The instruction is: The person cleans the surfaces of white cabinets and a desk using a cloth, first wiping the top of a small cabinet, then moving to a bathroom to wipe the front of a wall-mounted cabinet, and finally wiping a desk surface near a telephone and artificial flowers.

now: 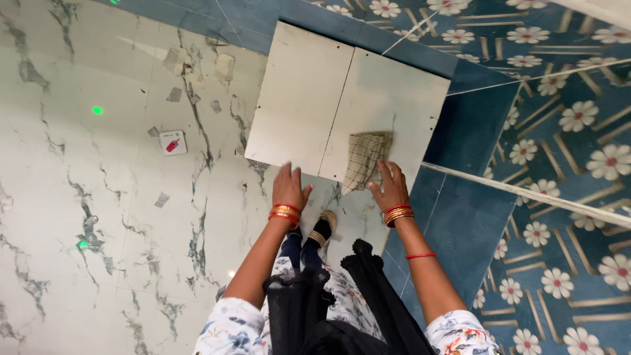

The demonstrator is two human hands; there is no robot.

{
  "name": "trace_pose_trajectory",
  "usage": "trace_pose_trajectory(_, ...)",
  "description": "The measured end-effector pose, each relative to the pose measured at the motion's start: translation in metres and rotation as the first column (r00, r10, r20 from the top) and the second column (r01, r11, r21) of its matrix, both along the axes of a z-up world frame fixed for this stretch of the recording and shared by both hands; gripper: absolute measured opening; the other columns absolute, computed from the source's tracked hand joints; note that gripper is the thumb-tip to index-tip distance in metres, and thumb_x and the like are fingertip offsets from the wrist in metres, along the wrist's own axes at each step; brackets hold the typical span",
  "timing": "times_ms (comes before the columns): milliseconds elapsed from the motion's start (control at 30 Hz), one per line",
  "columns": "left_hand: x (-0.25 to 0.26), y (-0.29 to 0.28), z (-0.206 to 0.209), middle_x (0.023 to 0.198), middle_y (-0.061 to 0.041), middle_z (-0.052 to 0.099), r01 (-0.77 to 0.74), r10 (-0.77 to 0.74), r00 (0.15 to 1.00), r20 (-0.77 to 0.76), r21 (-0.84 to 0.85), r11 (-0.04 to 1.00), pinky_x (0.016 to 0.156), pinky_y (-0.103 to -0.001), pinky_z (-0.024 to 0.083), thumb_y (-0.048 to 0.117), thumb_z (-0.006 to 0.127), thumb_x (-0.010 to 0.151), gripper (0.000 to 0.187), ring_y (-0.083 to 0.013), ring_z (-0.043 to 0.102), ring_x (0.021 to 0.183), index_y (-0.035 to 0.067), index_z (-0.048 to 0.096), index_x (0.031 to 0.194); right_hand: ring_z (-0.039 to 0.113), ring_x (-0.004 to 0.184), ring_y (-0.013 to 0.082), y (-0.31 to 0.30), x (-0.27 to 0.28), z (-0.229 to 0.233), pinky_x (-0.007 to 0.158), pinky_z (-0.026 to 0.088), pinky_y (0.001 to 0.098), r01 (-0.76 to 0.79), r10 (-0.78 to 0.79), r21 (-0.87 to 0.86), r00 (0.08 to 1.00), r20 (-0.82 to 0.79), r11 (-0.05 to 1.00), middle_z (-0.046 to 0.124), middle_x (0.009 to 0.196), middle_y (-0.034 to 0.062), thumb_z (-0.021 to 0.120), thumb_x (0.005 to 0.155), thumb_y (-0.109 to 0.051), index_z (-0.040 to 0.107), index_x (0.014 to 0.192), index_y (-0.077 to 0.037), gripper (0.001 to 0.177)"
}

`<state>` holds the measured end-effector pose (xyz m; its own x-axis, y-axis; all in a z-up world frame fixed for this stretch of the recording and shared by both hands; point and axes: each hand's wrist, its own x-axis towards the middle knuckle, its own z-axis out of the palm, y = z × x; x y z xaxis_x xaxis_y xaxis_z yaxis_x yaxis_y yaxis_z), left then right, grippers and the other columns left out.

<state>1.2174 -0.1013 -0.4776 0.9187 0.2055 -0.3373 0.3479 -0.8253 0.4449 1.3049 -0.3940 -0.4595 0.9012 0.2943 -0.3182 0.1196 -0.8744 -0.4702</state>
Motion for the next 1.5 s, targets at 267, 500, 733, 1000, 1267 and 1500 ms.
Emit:
trace_pose_trajectory(267,0.084,0.008,-0.060,0.166,-0.033,-0.014,-0.042,0.081,0.929,-0.361,0.116,0.992,0.125,-0.057,-0.007,0.081,0.070,0.070,0.142,-0.0443,-0.017,0.155,0.003,-0.004,0.163,0.023,0.148,0.0547,0.082,0.027,-0.118,0.121,0.025,0.0601,0.107,-0.125,0.082,0.960,0.252,0.991,0.023,0.160,0.0367,0.075,0.088,-0.024,0.038,0.158,-0.010,0.080)
trace_pose_trajectory(500,0.090,0.010,-0.069,0.165,-0.033,-0.020,-0.041,0.062,0.940,-0.336,0.068,0.997,0.120,-0.062,-0.013,0.079,0.079,0.061,0.153,-0.0435,-0.025,0.153,0.004,-0.008,0.163,0.032,0.148,0.0506,0.181,0.089,-0.130,0.125,0.025,0.0596,-0.215,0.153,0.123,0.911,0.383,0.969,0.040,0.155,0.0289,0.067,0.090,-0.015,0.049,0.151,-0.011,0.064)
trace_pose_trajectory(733,0.102,0.008,-0.056,0.164,-0.033,-0.024,-0.007,0.041,0.894,-0.447,0.077,0.997,0.120,-0.061,-0.014,0.080,0.083,0.053,0.163,-0.0438,-0.028,0.152,0.004,-0.010,0.163,0.030,0.151,0.0474,0.086,0.204,-0.168,0.128,0.024,0.0559,0.032,-0.068,0.078,0.861,0.504,0.996,0.038,0.160,0.0261,0.062,0.097,-0.013,0.050,0.154,-0.013,0.058)
trace_pose_trajectory(1000,0.102,0.004,-0.058,0.163,-0.035,-0.025,0.006,0.047,0.881,-0.471,0.110,0.994,0.119,-0.062,-0.015,0.082,0.082,0.052,0.165,-0.0453,-0.029,0.151,0.004,-0.013,0.162,0.023,0.154,0.0493,-0.054,0.152,-0.172,0.127,0.018,0.0547,0.672,-0.544,-0.085,0.661,0.518,0.736,0.023,0.165,0.0335,0.049,0.111,-0.021,0.039,0.159,-0.001,0.053)
trace_pose_trajectory(1267,0.103,0.008,-0.054,0.162,-0.035,-0.026,0.001,0.041,0.879,-0.475,0.087,0.996,0.119,-0.063,-0.015,0.081,0.082,0.054,0.164,-0.0455,-0.029,0.151,0.004,-0.014,0.162,0.025,0.152,0.0523,-0.005,0.094,-0.149,0.125,0.025,0.0557,0.417,-0.406,0.051,0.838,0.365,0.907,0.024,0.161,0.0370,0.052,0.103,-0.019,0.039,0.158,0.000,0.059)
trace_pose_trajectory(1500,0.102,0.011,-0.053,0.165,-0.034,-0.022,-0.003,0.040,0.885,-0.463,0.080,0.997,0.120,-0.063,-0.013,0.081,0.082,0.053,0.160,-0.0452,-0.026,0.153,0.008,-0.009,0.163,0.027,0.150,0.0525,0.067,0.241,-0.189,0.125,0.026,0.0583,0.460,-0.424,0.072,0.731,0.535,0.885,0.027,0.160,0.0375,0.060,0.103,-0.023,0.041,0.157,-0.002,0.061)
